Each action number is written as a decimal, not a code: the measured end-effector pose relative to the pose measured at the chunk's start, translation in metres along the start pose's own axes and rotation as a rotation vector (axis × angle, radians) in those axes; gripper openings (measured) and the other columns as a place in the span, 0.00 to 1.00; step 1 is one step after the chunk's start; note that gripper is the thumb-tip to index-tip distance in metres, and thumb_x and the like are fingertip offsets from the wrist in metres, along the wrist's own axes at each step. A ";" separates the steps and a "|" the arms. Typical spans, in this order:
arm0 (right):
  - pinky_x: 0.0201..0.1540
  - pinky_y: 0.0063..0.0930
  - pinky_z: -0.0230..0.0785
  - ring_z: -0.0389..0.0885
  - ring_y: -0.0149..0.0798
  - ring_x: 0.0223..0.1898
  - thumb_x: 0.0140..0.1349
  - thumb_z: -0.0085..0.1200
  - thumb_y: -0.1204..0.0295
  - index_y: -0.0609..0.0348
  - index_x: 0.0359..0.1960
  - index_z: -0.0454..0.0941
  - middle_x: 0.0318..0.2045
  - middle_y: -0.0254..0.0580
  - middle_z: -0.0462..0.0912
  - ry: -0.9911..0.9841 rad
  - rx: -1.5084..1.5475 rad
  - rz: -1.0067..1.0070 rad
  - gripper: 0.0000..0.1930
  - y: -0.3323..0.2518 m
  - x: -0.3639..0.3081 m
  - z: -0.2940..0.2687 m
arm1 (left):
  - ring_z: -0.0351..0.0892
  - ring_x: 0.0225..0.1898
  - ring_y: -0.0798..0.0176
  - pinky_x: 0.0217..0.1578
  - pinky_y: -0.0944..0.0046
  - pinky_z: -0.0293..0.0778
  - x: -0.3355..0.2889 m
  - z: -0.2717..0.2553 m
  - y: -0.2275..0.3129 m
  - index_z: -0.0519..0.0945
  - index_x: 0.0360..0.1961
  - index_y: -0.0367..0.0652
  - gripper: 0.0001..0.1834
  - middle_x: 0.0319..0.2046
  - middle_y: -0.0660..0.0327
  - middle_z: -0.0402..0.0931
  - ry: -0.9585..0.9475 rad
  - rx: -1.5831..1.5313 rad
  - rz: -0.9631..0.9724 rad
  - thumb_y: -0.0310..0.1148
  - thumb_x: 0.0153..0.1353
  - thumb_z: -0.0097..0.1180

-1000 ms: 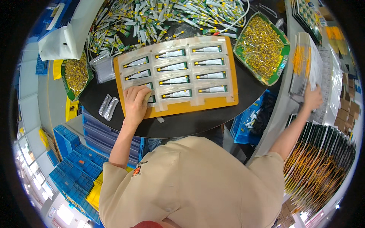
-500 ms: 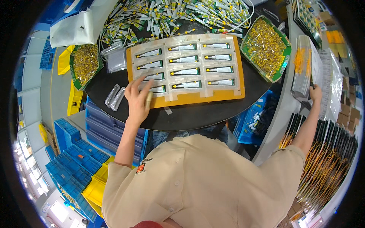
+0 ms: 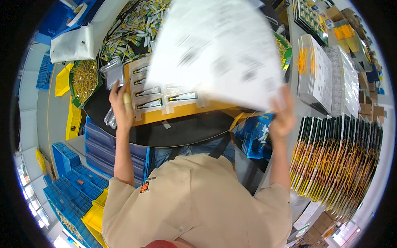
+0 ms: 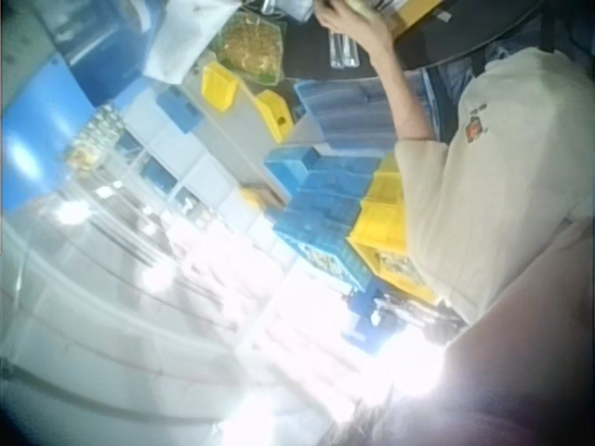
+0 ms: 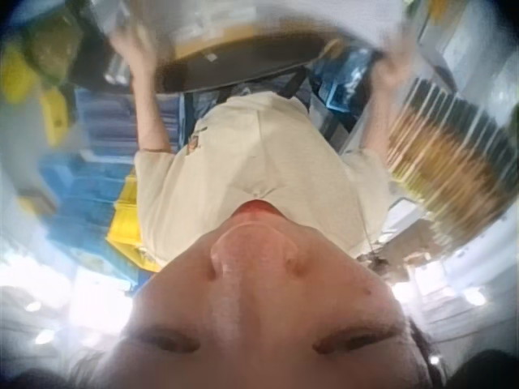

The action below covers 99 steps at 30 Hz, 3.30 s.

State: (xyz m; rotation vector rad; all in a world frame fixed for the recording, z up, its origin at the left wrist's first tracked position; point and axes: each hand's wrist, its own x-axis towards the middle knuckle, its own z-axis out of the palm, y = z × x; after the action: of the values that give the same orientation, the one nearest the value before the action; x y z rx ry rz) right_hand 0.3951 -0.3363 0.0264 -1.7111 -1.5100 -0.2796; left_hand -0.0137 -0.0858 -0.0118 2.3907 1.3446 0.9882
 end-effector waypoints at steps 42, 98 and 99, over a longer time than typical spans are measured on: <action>0.25 0.22 0.71 0.81 0.28 0.23 0.63 0.57 0.72 0.63 0.26 0.77 0.21 0.39 0.83 -0.271 0.492 0.836 0.09 -0.033 -0.034 0.036 | 0.80 0.44 0.60 0.48 0.62 0.73 -0.054 -0.051 0.096 0.80 0.46 0.37 0.13 0.40 0.56 0.82 -1.160 -0.942 -0.061 0.32 0.66 0.51; 0.50 0.29 0.69 0.79 0.35 0.48 0.65 0.51 0.54 0.58 0.55 0.78 0.49 0.43 0.82 0.918 -0.970 0.545 0.24 -0.116 0.043 -0.448 | 0.69 0.55 0.36 0.56 0.44 0.65 0.026 -0.084 -0.298 0.69 0.55 0.30 0.23 0.52 0.36 0.71 -0.239 0.445 -0.329 0.33 0.61 0.51; 0.52 0.29 0.68 0.79 0.37 0.50 0.63 0.51 0.51 0.56 0.54 0.79 0.49 0.46 0.82 1.011 -1.039 0.560 0.25 -0.104 0.020 -0.502 | 0.68 0.56 0.36 0.58 0.46 0.64 0.020 -0.084 -0.293 0.67 0.57 0.28 0.25 0.53 0.35 0.69 -0.087 0.354 -0.169 0.32 0.62 0.49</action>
State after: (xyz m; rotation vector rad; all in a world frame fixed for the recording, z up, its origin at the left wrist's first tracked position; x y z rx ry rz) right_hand 0.4769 -0.6731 0.4049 -2.0882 -0.0465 -1.5229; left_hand -0.2574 0.0824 -0.0843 2.4718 1.7790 0.6375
